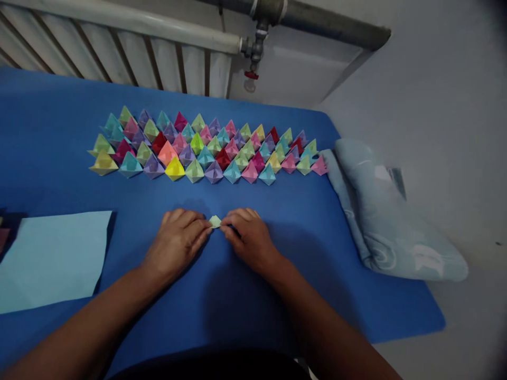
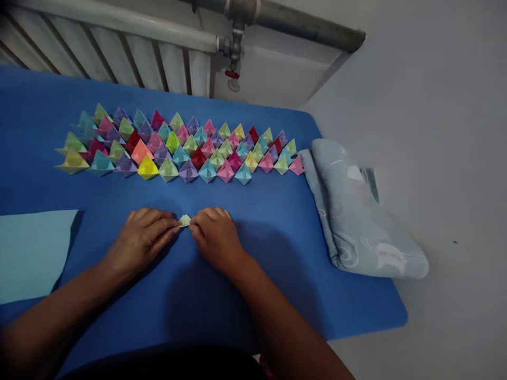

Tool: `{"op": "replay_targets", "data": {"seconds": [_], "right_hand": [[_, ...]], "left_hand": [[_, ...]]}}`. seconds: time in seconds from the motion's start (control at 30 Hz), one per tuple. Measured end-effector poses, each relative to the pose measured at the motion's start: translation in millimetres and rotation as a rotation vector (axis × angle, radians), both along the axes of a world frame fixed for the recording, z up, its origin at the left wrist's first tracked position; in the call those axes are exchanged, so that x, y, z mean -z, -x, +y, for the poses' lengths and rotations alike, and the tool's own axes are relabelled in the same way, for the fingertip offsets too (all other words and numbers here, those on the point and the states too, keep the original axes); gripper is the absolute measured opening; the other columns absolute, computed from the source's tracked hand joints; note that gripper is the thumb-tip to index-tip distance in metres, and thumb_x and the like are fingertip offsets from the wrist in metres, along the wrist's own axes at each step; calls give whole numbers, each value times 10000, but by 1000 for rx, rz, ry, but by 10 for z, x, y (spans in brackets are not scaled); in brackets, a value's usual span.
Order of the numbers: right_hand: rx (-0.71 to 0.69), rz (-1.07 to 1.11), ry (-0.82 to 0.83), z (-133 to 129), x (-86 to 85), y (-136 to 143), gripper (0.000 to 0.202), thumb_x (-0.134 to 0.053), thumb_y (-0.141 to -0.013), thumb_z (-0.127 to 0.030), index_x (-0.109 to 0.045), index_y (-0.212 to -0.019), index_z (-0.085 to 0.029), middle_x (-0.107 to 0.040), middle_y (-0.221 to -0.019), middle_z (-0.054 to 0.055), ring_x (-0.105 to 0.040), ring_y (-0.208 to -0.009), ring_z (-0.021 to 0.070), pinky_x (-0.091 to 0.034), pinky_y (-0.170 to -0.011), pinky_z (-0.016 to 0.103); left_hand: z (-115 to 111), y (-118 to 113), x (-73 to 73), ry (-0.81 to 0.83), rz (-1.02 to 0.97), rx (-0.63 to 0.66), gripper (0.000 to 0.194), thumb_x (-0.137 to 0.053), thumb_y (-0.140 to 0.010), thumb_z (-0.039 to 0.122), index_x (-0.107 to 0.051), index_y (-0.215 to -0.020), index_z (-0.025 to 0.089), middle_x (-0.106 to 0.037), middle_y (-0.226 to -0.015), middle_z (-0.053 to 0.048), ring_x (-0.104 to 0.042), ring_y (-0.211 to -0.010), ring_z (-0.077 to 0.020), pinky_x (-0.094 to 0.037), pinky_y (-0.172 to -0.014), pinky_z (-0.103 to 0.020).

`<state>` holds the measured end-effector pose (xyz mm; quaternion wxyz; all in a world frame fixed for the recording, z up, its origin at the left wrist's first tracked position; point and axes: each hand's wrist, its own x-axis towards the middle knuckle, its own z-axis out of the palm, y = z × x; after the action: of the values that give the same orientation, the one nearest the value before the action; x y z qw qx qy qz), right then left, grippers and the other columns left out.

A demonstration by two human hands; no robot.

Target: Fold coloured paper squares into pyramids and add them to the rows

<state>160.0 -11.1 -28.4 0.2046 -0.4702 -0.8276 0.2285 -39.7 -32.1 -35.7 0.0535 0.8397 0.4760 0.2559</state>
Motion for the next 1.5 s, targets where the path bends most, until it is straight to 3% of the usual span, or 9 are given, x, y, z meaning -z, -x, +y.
{"op": "replay_targets", "data": {"seconds": [0.3,0.57,0.97,1.27,1.5], "right_hand": [[87,31,77,40,-54,78,122,-559,-926,-200,-629,-826,-189,-677,-965,55,-581,-938,186,-414,-864,338],[137,-14,138,62,-145,133,150,-557,-909,-178,-613,-769,-182,-670,-912,41,-568,-878,172,-401,-835,323],[218,35,154,71,-113,131,170,-593,-879,-197,-559,-713,-192,-643,-919,30,-573,-876,158,-405,-798,298],[214,65,150,73,-115,127,168,-596,-871,-189,-547,-710,-195,-617,-888,20,-554,-846,150,-398,-775,290],[212,47,193,115,-153,137,132,-613,-851,-169,-577,-727,-194,-585,-845,2,-524,-785,138,-370,-709,275]], "left_hand": [[73,-52,-111,250,12,-107,302,-482,-969,332,-702,-810,200,-695,-794,-41,-593,-777,-225,-343,-718,-372],[171,-45,-247,509,-112,-164,174,-551,-896,310,-704,-851,239,-749,-868,0,-654,-837,-211,-407,-812,-379],[207,-89,-259,476,50,-200,244,-502,-915,344,-658,-787,206,-714,-809,-26,-630,-800,-232,-373,-747,-373],[197,-99,-237,445,20,-214,229,-541,-907,345,-650,-752,216,-670,-725,-6,-604,-735,-211,-369,-728,-365],[195,-76,-151,348,0,-190,137,-574,-923,306,-678,-899,221,-683,-772,-3,-626,-768,-213,-383,-742,-374]]}}
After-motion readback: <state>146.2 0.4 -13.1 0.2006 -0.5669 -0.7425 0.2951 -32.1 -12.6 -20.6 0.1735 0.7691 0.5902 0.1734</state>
